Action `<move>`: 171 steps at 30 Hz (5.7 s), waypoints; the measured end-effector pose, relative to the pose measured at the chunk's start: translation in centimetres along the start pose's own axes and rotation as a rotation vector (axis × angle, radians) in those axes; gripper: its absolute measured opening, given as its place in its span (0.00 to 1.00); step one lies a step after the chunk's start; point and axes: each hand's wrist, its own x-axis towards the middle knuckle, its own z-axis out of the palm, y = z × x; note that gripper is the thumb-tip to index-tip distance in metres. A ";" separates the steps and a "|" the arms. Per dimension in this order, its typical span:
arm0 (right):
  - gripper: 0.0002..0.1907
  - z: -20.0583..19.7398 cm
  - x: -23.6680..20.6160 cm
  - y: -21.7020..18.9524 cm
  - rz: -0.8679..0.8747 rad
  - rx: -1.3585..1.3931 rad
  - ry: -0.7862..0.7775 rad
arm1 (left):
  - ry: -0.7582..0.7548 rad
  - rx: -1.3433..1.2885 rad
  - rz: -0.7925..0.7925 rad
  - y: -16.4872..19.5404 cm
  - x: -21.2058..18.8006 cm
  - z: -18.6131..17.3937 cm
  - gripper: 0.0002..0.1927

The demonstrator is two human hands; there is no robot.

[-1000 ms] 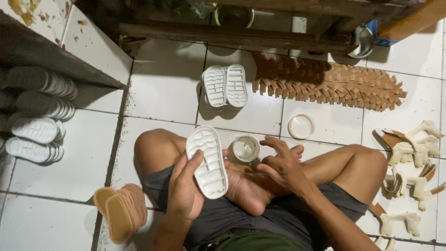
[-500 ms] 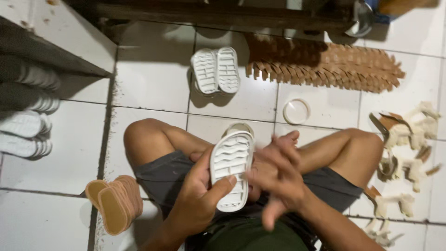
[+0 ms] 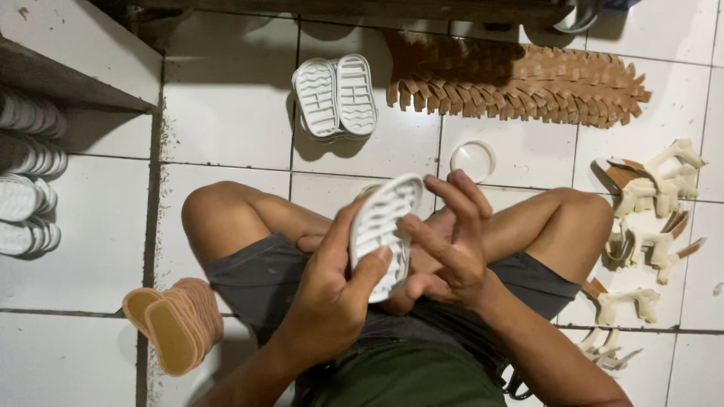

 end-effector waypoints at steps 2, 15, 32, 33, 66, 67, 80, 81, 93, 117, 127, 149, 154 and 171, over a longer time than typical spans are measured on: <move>0.36 0.0 -0.1 0.4 -0.113 -0.061 -0.014 | 0.019 -0.061 0.014 0.2 0.5 -0.1 0.27; 0.38 0.6 -0.2 -1.2 -0.193 0.045 0.012 | 0.112 -0.435 0.176 -1.1 2.0 0.4 0.24; 0.31 0.7 1.2 -5.8 0.321 0.143 -0.155 | 0.166 -0.563 0.196 -3.8 2.2 -0.7 0.28; 0.33 1.0 1.2 -5.8 0.307 0.174 -0.197 | 0.147 -0.551 0.191 -3.9 2.2 -0.6 0.28; 0.47 5.1 -3.9 -3.6 0.370 -0.074 -0.439 | 0.136 -0.673 0.142 -7.9 3.6 -3.0 0.32; 0.46 5.0 -4.0 -3.3 0.374 -0.041 -0.399 | 0.152 -0.502 0.159 -8.2 3.1 -2.4 0.34; 0.40 2.9 -0.8 -3.2 0.467 0.151 -0.246 | 0.034 -0.611 0.003 -10.3 -1.3 1.9 0.41; 0.40 3.0 -0.9 -3.3 0.475 0.142 -0.256 | 0.036 -0.621 -0.018 -10.7 -1.3 1.7 0.40; 0.47 3.9 -1.3 -2.9 0.240 -0.207 -0.517 | 0.192 -0.997 -0.270 -12.6 2.3 -0.5 0.31; 0.41 16.7 15.2 16.9 0.933 0.730 -0.068 | 0.456 -0.183 0.151 -15.4 28.7 -15.2 0.42; 0.40 19.4 15.0 19.0 0.907 0.559 -0.035 | 0.584 -0.156 0.168 -17.4 29.4 -19.4 0.36; 0.31 15.6 -6.9 10.6 1.008 0.251 0.149 | 1.254 1.481 0.072 -14.1 0.3 -52.3 0.12; 0.33 15.0 -7.5 10.0 0.992 0.340 0.185 | 1.148 1.535 -0.219 -12.1 2.5 -54.9 0.07; 0.40 12.9 -3.6 2.5 1.032 0.285 -0.289 | 0.630 0.976 0.321 -13.9 -7.9 -21.5 0.09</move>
